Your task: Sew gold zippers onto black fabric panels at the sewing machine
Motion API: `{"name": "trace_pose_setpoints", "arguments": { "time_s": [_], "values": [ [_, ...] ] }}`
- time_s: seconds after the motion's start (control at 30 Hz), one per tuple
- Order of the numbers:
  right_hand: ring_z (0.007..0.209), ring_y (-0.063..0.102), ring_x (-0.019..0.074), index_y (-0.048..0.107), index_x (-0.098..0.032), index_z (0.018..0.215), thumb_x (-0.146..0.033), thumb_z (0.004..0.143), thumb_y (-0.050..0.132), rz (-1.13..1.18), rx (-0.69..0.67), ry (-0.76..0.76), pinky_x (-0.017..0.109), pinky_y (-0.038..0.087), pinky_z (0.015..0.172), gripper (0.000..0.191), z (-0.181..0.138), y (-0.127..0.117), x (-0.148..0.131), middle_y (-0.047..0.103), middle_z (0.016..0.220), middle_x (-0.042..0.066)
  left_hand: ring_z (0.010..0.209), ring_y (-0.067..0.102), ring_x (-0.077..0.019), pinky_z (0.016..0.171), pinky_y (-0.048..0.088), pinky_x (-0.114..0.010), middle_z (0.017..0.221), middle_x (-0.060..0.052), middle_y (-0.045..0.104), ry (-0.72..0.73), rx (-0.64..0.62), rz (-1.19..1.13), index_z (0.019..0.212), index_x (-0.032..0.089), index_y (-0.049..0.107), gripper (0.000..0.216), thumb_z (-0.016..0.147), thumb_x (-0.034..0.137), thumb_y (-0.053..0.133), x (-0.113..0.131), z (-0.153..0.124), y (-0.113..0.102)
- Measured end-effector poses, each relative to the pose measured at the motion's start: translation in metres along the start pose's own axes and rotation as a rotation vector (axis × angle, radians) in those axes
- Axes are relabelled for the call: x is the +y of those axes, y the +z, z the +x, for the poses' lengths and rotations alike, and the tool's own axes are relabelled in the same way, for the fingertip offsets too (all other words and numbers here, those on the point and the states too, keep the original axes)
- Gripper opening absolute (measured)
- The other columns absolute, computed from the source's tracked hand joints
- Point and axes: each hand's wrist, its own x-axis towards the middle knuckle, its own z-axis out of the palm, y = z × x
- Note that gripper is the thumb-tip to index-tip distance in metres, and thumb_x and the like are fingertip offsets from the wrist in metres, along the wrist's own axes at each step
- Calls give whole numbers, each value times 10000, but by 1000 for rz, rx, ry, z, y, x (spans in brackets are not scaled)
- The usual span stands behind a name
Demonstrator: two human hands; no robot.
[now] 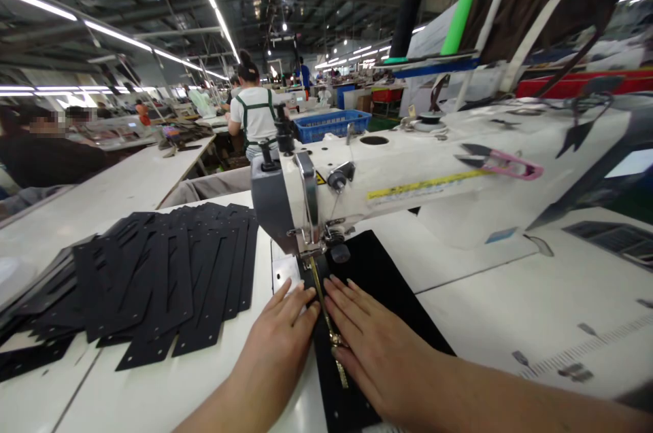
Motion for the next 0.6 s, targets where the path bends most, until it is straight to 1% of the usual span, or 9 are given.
{"name": "trace_pose_setpoints", "arguments": {
  "time_s": [0.2,0.33,0.43,0.6],
  "values": [
    [1259,266,332,418,54,1261,-217,913,249,-11,26,14,468,254,1041,474,5,4,5,341,1331,241,959,612,-223,918,451,-464,989,-120,656,-6,-26,1,923,115,608,280,806,54,361,-6,7,-3],
    [1248,294,330,435,55,1248,-217,913,256,-54,49,-12,470,294,1023,467,11,6,11,364,1319,240,923,626,-211,896,472,-447,951,-115,662,25,9,9,911,115,600,265,808,49,365,-10,6,0],
    [1235,321,334,449,64,1233,-201,905,272,-71,75,-38,477,316,1008,456,16,9,16,383,1302,250,904,631,-209,887,480,-443,939,-109,660,21,14,-8,913,119,592,260,791,40,377,-13,8,2],
    [1220,355,317,462,60,1222,-177,888,295,-47,85,-19,456,330,1004,442,25,11,23,422,1282,242,875,633,-203,878,490,-421,894,-100,657,-2,21,-42,895,128,589,248,796,51,375,-16,12,2]
  ]
}}
